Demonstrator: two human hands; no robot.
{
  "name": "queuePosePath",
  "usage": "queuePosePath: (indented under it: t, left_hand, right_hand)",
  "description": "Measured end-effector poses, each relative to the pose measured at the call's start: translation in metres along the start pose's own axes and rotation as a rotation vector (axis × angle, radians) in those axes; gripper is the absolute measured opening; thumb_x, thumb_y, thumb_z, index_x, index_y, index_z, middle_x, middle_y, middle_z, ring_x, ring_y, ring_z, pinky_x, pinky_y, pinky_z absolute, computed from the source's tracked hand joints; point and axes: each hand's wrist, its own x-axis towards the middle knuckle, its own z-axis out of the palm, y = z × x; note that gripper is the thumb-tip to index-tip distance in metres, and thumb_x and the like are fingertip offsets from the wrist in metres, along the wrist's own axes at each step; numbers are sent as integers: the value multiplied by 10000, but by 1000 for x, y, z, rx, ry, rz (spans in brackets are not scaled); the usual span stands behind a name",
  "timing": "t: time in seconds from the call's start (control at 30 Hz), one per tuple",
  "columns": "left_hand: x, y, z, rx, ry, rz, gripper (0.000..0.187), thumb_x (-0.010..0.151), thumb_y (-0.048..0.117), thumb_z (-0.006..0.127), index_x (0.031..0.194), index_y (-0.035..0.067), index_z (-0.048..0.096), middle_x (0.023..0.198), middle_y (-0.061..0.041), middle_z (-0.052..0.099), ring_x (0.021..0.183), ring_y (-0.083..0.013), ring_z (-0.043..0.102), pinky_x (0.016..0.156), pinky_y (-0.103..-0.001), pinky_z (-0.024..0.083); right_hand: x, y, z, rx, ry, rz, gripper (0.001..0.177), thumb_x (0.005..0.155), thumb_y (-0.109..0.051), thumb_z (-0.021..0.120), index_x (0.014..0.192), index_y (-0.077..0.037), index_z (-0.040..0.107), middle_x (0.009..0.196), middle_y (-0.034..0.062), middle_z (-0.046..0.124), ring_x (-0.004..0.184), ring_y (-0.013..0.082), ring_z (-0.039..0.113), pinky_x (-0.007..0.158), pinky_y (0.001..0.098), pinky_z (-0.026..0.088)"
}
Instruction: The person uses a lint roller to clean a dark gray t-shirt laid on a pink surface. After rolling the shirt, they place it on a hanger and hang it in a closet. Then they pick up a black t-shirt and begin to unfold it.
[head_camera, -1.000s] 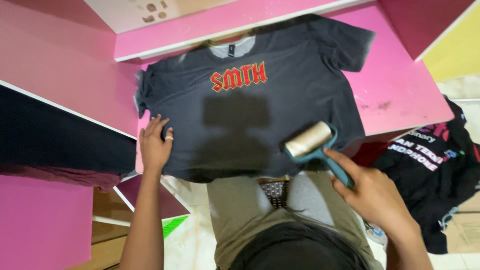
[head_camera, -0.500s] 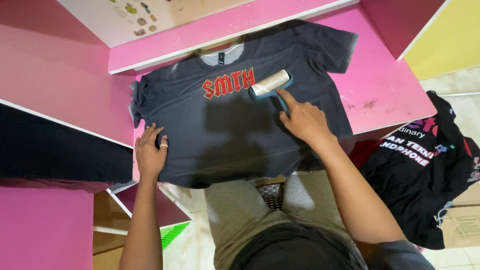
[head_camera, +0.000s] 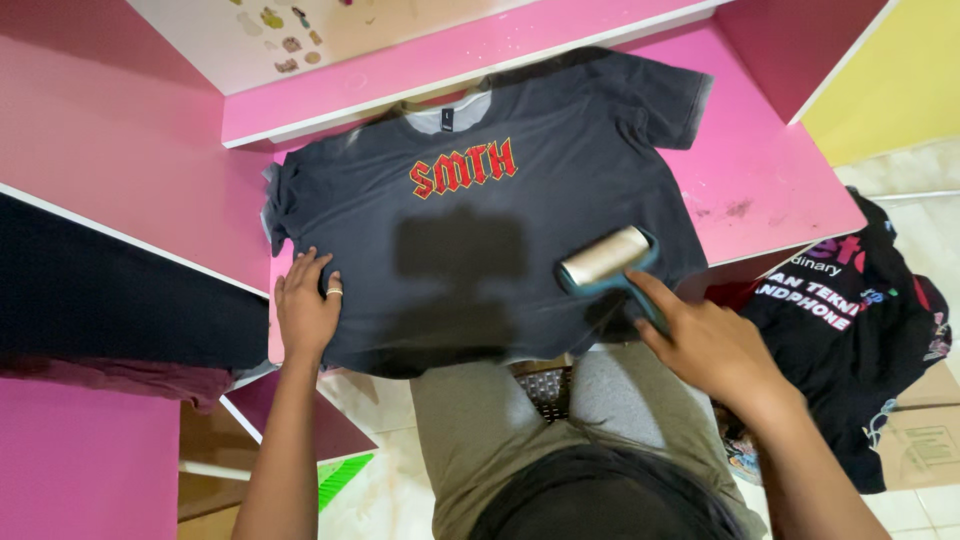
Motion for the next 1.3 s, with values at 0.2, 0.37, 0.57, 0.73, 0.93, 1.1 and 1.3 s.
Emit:
queuePosePath:
  t: [0.2,0.37,0.57,0.73,0.93,1.1,1.3]
  left_hand:
    - [1,0,1,-1,14,-2,344,978,240,624,1284,104,701,1504,-142,577,1466,-326,444,1218,-546,247]
    - [2,-2,0,-18,17,-34,357,963,250,640,1282,102,697,1494,-132,580,1466,-308,439,1214,-542,243]
    - [2,-4,1,-21,17,-16,353,968,253,643,1284,104,698,1501,-137,572,1472,-310,433,1216,-548,237]
    - [6,-4,3,-15,7,-32,349,955,243,651,1273,111,706,1500,-131,573,1459,-312,436,1205,-563,224]
    - [1,-2,0,-46,21,-66,355,945,252,675,1274,123,707,1499,-108,575,1457,-287,440,1219,-540,219]
    - [2,-1,-3,-46,20,-71,374,939,257,684,1291,130,706,1496,-104,570,1457,-280,431,1215,-533,209]
    - [1,-1,0,-44,29,-72,366,945,267,679,1285,133,708,1491,-92,586,1458,-265,446,1230,-527,217]
  right_hand:
    - [97,-34,22,101,177,-112,701,950,-382,592,1580,-326,289,883,240,737,809,484,710,724,596,564]
    - [113,-48,23,147,144,-85,736,949,-382,606,1598,-328,264,875,260,730,825,491,714,763,581,570]
    - [42,-28,15,147,-20,43,700,949,-462,567,1586,-418,281,801,257,734,806,469,734,760,564,575]
    - [14,-10,-3,203,-8,13,641,894,-492,583,1505,-392,416,780,214,735,781,444,736,742,548,564]
    - [84,-36,12,131,77,-35,683,954,-473,586,1588,-376,353,812,268,723,864,473,712,818,550,553]
    - [124,-51,36,197,277,-160,734,932,-415,637,1591,-319,328,909,288,716,878,520,686,797,587,534]
    - [67,-36,32,261,76,-5,739,931,-434,615,1599,-370,306,760,284,713,828,478,720,773,555,542]
